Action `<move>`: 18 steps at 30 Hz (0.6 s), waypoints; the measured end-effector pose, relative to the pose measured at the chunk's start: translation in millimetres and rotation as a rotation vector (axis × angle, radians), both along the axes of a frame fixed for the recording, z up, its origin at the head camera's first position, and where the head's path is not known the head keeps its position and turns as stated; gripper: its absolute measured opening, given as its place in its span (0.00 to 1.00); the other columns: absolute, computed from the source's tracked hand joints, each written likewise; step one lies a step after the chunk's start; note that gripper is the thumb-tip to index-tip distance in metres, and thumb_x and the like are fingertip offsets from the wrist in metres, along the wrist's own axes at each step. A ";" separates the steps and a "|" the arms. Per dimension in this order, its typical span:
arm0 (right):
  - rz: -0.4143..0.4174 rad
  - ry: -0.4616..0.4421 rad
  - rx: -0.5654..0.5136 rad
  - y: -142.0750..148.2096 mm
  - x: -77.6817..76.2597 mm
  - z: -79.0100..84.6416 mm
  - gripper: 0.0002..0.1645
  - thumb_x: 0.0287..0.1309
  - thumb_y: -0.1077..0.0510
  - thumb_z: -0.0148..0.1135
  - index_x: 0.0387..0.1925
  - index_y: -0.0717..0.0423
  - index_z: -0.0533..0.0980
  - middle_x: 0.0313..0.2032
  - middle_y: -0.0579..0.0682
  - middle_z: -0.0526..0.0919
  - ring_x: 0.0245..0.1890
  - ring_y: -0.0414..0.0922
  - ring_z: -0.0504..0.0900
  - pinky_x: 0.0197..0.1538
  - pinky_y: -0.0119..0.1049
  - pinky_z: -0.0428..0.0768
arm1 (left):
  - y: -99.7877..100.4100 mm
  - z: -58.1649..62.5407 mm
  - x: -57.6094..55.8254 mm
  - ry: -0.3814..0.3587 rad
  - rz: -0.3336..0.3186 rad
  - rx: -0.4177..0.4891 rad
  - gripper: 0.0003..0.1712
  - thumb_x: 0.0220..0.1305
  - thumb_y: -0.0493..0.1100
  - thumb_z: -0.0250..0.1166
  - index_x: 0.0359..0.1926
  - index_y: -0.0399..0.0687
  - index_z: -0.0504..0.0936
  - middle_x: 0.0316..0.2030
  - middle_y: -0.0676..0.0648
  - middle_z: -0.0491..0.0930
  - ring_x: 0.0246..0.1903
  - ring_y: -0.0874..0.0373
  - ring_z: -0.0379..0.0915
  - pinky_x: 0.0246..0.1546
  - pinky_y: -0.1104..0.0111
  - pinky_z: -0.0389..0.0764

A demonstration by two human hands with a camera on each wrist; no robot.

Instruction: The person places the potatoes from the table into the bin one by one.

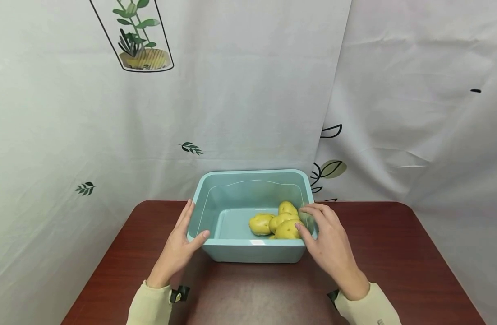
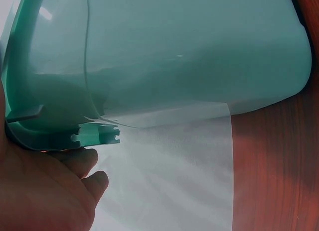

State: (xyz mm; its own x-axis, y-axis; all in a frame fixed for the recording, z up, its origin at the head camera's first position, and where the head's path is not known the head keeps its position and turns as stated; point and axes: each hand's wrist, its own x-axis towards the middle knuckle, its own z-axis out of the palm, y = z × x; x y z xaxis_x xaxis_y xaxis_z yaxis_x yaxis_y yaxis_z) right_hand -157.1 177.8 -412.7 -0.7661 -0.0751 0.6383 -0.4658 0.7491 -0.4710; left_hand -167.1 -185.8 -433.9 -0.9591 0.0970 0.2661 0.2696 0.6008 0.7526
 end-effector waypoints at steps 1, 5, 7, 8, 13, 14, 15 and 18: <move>-0.001 0.002 -0.001 0.4 0.1 -0.2 0.23 0.49 0.63 0.77 0.49 0.57 0.82 0.51 0.53 0.80 0.52 0.53 0.78 0.51 0.47 0.72 | 0.0 0.0 0.0 -0.001 0.001 -0.003 0.57 0.63 0.59 0.70 0.80 0.47 0.47 0.79 0.56 0.41 0.77 0.51 0.43 0.69 0.43 0.57; -0.005 0.016 0.001 2.1 0.4 -1.3 0.24 0.48 0.63 0.77 0.49 0.58 0.82 0.51 0.53 0.80 0.50 0.52 0.78 0.48 0.42 0.71 | -0.8 0.1 0.4 -0.003 0.000 -0.017 0.56 0.63 0.58 0.70 0.80 0.47 0.46 0.79 0.56 0.40 0.77 0.50 0.44 0.69 0.43 0.58; -0.006 0.024 0.002 2.8 0.5 -1.7 0.24 0.48 0.63 0.78 0.49 0.58 0.82 0.51 0.53 0.80 0.49 0.51 0.78 0.47 0.39 0.70 | -1.5 0.2 0.6 -0.003 -0.003 -0.025 0.56 0.64 0.58 0.69 0.80 0.47 0.46 0.79 0.56 0.40 0.77 0.50 0.44 0.68 0.43 0.59; -0.006 0.027 0.001 3.2 0.6 -2.0 0.24 0.47 0.63 0.78 0.49 0.59 0.82 0.51 0.53 0.80 0.49 0.51 0.78 0.47 0.39 0.70 | -1.8 0.2 0.7 -0.003 -0.005 -0.027 0.56 0.64 0.58 0.69 0.80 0.47 0.46 0.79 0.56 0.40 0.77 0.50 0.45 0.68 0.43 0.59; -0.009 0.032 -0.009 5.8 1.0 -3.1 0.25 0.47 0.64 0.78 0.50 0.59 0.83 0.51 0.54 0.80 0.51 0.52 0.78 0.49 0.40 0.70 | -2.2 -0.2 0.2 0.005 -0.009 -0.029 0.56 0.64 0.58 0.70 0.80 0.47 0.46 0.79 0.55 0.40 0.77 0.49 0.45 0.68 0.42 0.60; -0.010 0.033 -0.008 6.5 1.0 -3.3 0.25 0.47 0.64 0.78 0.50 0.59 0.83 0.51 0.54 0.80 0.52 0.53 0.78 0.50 0.40 0.70 | -2.0 -0.3 0.0 0.006 -0.009 -0.028 0.56 0.64 0.58 0.70 0.80 0.47 0.47 0.79 0.55 0.40 0.77 0.49 0.45 0.68 0.42 0.59; -0.011 0.033 -0.009 7.1 0.9 -3.5 0.25 0.47 0.64 0.78 0.50 0.59 0.83 0.51 0.54 0.80 0.52 0.53 0.78 0.50 0.41 0.70 | -1.8 -0.4 -0.3 0.008 -0.007 -0.028 0.56 0.64 0.59 0.69 0.80 0.47 0.47 0.79 0.55 0.40 0.77 0.49 0.45 0.68 0.42 0.59; -0.012 0.037 -0.009 8.8 0.6 -4.0 0.25 0.47 0.64 0.78 0.50 0.60 0.83 0.52 0.55 0.80 0.53 0.54 0.77 0.51 0.41 0.70 | -1.6 -0.7 -0.7 0.011 -0.003 -0.030 0.56 0.64 0.62 0.68 0.80 0.47 0.47 0.79 0.54 0.41 0.77 0.50 0.44 0.69 0.42 0.59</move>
